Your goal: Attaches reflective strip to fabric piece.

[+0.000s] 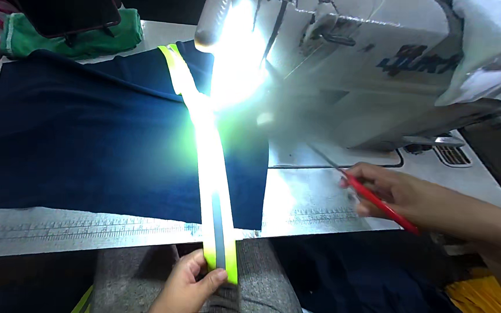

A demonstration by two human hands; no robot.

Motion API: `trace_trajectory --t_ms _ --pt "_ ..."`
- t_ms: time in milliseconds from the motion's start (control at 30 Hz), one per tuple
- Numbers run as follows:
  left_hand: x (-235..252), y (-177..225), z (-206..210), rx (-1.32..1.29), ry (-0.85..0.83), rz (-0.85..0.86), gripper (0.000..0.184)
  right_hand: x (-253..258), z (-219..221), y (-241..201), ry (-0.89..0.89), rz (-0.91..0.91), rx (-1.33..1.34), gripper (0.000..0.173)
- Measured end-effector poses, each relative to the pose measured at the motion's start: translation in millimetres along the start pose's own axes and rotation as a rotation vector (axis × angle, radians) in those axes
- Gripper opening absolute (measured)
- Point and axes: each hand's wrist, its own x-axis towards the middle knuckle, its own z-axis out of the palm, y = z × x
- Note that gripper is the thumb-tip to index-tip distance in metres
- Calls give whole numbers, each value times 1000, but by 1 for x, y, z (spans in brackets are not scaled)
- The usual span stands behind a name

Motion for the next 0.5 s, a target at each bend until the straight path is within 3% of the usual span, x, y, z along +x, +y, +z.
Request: trace_trajectory --t_ms 100,200,367,500 --pt "-21 15 3 -102 18 29 16 -4 2 -17 -522 -100 177 72" --pt "-31 27 5 -158 67 10 17 8 16 -43 -815 -71 141 65" --pt "-31 36 5 -182 39 25 17 36 29 -82 -958 32 81 62" --pt "-31 39 5 -198 34 1 17 52 41 -106 -1024 -12 62 52"
